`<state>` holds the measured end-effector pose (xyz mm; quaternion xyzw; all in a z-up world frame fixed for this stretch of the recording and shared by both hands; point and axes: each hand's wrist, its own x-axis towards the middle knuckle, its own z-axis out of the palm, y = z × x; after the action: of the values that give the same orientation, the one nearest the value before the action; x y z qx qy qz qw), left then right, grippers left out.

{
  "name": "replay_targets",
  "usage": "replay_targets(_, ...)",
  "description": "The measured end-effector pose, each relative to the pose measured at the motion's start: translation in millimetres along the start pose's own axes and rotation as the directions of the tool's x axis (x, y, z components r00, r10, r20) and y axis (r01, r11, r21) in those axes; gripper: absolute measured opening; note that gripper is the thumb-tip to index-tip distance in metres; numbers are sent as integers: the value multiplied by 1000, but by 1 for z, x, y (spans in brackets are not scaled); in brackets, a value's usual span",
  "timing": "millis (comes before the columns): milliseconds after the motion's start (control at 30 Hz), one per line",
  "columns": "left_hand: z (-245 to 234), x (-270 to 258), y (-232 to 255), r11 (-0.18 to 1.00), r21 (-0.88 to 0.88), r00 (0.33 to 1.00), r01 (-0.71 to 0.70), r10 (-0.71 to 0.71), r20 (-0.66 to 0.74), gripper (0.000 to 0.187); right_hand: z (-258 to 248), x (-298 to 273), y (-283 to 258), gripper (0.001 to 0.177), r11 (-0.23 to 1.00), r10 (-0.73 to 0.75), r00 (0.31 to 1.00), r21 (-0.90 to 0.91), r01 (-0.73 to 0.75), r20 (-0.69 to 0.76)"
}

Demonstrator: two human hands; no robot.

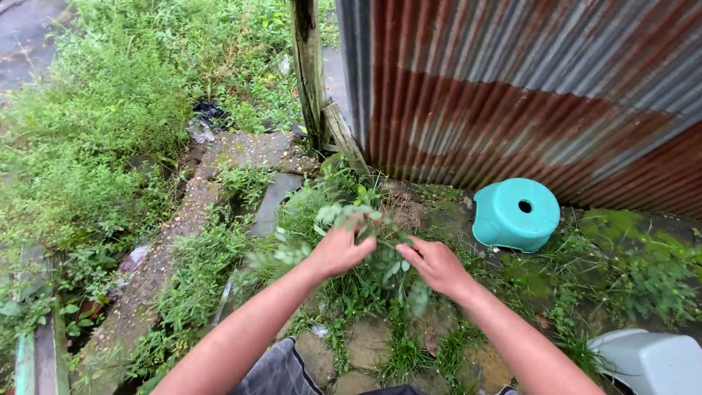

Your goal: Pulling weeds and grass from the ground by hand in a backyard area.

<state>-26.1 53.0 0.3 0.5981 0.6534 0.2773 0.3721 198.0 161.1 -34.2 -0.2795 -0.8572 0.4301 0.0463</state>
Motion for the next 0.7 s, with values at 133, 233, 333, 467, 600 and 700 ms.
replay_targets(133, 7, 13, 34, 837, -507, 911, -206, -25, -412, 49, 21, 8, -16, 45, 985, -124, 966, 94, 148, -227)
replay_targets(233, 14, 12, 63, 718, -635, 884, -284, -62, -464, 42, 69, 14, 14, 42, 950, -149, 951, 227, 214, -271)
replay_targets(333, 26, 25, 32, 797, -532, 870, -287, -16, -493, 33, 81, 13, 29, 41, 933, -141, 960, 291, 210, -241)
replay_targets(467, 0, 26, -58, 939, -339, 896, 50, -192, -401, 15, 21, 3, -72, 56, 962, 63, 996, 269, -45, -59)
replay_targets(600, -213, -31, -52, 850, -497, 611, -172, -304, -731, 52, 5, 7, -44, 48, 960, 102, 987, 272, -65, -122)
replay_targets(700, -362, -84, -168, 684, -467, 11, -561, -558, -830, 127, -5, 10, -34, 62, 947, 270, 951, 219, -234, -149)
